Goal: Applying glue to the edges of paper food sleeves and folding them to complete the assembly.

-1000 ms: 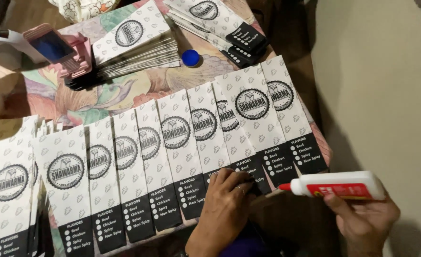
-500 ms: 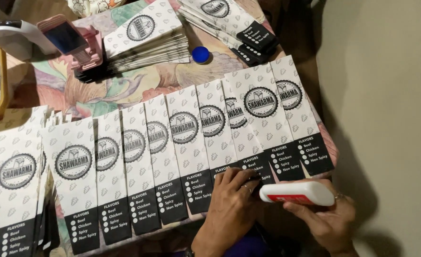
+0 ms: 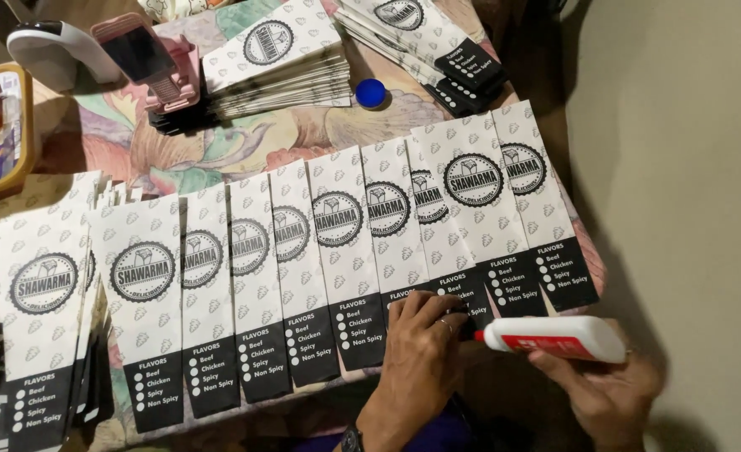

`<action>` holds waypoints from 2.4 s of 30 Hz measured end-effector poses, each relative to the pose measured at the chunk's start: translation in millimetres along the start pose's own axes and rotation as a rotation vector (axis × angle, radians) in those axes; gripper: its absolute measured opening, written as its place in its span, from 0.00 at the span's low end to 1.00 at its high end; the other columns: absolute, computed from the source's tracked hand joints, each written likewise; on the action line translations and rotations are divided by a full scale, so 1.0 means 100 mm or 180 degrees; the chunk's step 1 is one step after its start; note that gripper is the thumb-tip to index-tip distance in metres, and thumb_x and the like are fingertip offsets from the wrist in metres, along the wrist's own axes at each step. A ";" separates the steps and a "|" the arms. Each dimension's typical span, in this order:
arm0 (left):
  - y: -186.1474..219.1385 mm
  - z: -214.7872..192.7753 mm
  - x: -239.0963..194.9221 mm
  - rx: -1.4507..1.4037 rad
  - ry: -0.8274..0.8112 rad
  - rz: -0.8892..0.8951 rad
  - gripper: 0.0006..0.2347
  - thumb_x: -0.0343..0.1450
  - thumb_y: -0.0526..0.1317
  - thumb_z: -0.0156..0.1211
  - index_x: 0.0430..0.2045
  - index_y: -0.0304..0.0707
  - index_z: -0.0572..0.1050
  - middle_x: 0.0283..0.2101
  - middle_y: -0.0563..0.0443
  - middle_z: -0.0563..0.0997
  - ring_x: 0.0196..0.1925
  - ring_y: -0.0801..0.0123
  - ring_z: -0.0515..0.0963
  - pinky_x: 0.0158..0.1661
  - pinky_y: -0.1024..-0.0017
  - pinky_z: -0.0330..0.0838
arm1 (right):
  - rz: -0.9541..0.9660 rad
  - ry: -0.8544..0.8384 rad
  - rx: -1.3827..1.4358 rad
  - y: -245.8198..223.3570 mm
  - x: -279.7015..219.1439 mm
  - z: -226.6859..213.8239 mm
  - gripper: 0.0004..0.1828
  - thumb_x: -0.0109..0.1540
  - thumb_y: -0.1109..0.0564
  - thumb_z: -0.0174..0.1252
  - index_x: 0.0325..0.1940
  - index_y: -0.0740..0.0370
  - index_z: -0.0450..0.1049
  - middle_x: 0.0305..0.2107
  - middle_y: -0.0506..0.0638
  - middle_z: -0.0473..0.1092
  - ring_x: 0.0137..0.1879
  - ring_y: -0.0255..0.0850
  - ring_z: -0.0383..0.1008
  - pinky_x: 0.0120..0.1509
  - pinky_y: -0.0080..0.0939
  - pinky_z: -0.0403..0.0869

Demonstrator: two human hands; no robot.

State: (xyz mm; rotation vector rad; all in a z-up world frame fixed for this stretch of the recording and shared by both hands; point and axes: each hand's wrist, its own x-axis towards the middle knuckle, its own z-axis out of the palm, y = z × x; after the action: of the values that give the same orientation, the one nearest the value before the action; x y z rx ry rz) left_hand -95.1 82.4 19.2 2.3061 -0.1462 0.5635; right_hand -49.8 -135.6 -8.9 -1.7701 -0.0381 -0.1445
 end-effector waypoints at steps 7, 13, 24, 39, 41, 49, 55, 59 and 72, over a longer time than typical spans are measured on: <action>-0.03 0.04 -0.04 0.0130 -0.0017 0.0023 0.13 0.63 0.38 0.68 0.38 0.34 0.80 0.49 0.46 0.80 0.48 0.51 0.73 0.45 0.55 0.62 | -0.0153 -0.0061 -0.0502 0.39 0.03 -0.11 0.27 0.47 0.60 0.76 0.48 0.66 0.76 0.37 0.51 0.77 0.41 0.37 0.76 0.56 0.35 0.78; -0.01 0.00 -0.05 0.0177 -0.0150 0.0075 0.15 0.59 0.27 0.59 0.40 0.28 0.80 0.50 0.40 0.79 0.51 0.46 0.72 0.45 0.52 0.64 | -0.0251 0.0397 -0.0044 0.07 0.06 -0.21 0.20 0.55 0.70 0.70 0.47 0.81 0.71 0.38 0.59 0.72 0.43 0.44 0.74 0.54 0.39 0.79; 0.07 0.24 0.14 0.0294 -0.0259 0.0508 0.14 0.70 0.35 0.58 0.49 0.28 0.78 0.58 0.37 0.77 0.63 0.44 0.71 0.60 0.49 0.60 | -0.0566 0.0940 0.0667 0.39 0.26 -0.43 0.16 0.56 0.65 0.74 0.37 0.67 0.70 0.37 0.49 0.69 0.46 0.40 0.75 0.59 0.46 0.85; -0.05 0.52 0.10 0.0468 -0.0360 0.0625 0.11 0.72 0.30 0.55 0.46 0.28 0.79 0.57 0.40 0.79 0.66 0.47 0.71 0.69 0.45 0.54 | -0.0260 0.0684 0.0394 0.36 0.24 -0.27 0.18 0.56 0.67 0.71 0.47 0.73 0.73 0.39 0.52 0.72 0.44 0.41 0.75 0.56 0.39 0.82; -0.03 0.47 0.11 0.0489 -0.0353 0.0613 0.11 0.70 0.30 0.58 0.46 0.28 0.79 0.58 0.41 0.78 0.67 0.47 0.71 0.69 0.45 0.53 | -0.0262 0.0781 0.0399 0.55 0.31 -0.40 0.15 0.57 0.68 0.72 0.44 0.73 0.75 0.38 0.51 0.73 0.43 0.41 0.76 0.55 0.40 0.83; -0.05 -0.22 0.00 0.0764 -0.0114 0.0111 0.17 0.68 0.25 0.62 0.53 0.34 0.77 0.53 0.42 0.81 0.56 0.53 0.74 0.56 0.58 0.70 | -0.0678 0.1107 0.1095 0.59 0.32 -0.56 0.23 0.59 0.59 0.76 0.48 0.58 0.67 0.47 0.48 0.71 0.58 0.37 0.77 0.73 0.47 0.85; -0.19 -0.51 -0.26 0.0800 -0.0167 0.0094 0.02 0.67 0.34 0.65 0.29 0.37 0.81 0.43 0.47 0.81 0.47 0.55 0.73 0.47 0.58 0.65 | -0.0290 0.0542 0.1108 0.28 -0.02 -0.10 0.12 0.54 0.68 0.70 0.33 0.69 0.71 0.34 0.53 0.73 0.38 0.43 0.77 0.53 0.50 0.87; -0.22 -0.47 -0.36 0.0716 -0.0145 0.0020 0.05 0.67 0.35 0.64 0.32 0.36 0.81 0.44 0.49 0.81 0.45 0.55 0.73 0.46 0.60 0.65 | -0.0099 0.0382 0.0471 0.00 -0.15 0.15 0.25 0.50 0.65 0.71 0.48 0.75 0.74 0.41 0.53 0.73 0.45 0.41 0.76 0.55 0.41 0.82; -0.24 -0.53 -0.44 0.0519 -0.0248 0.0022 0.21 0.58 0.44 0.74 0.41 0.33 0.80 0.52 0.43 0.79 0.53 0.51 0.73 0.52 0.56 0.64 | -0.0900 -0.0671 -0.0844 -0.12 -0.24 0.43 0.26 0.43 0.54 0.79 0.40 0.66 0.77 0.30 0.47 0.75 0.37 0.35 0.73 0.50 0.33 0.75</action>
State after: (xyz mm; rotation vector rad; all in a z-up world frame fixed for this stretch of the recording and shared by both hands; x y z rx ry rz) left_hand -147.1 133.8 18.1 2.4883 -0.1503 0.5054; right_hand -71.5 -89.3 -8.1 -2.0325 -0.4402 -0.1724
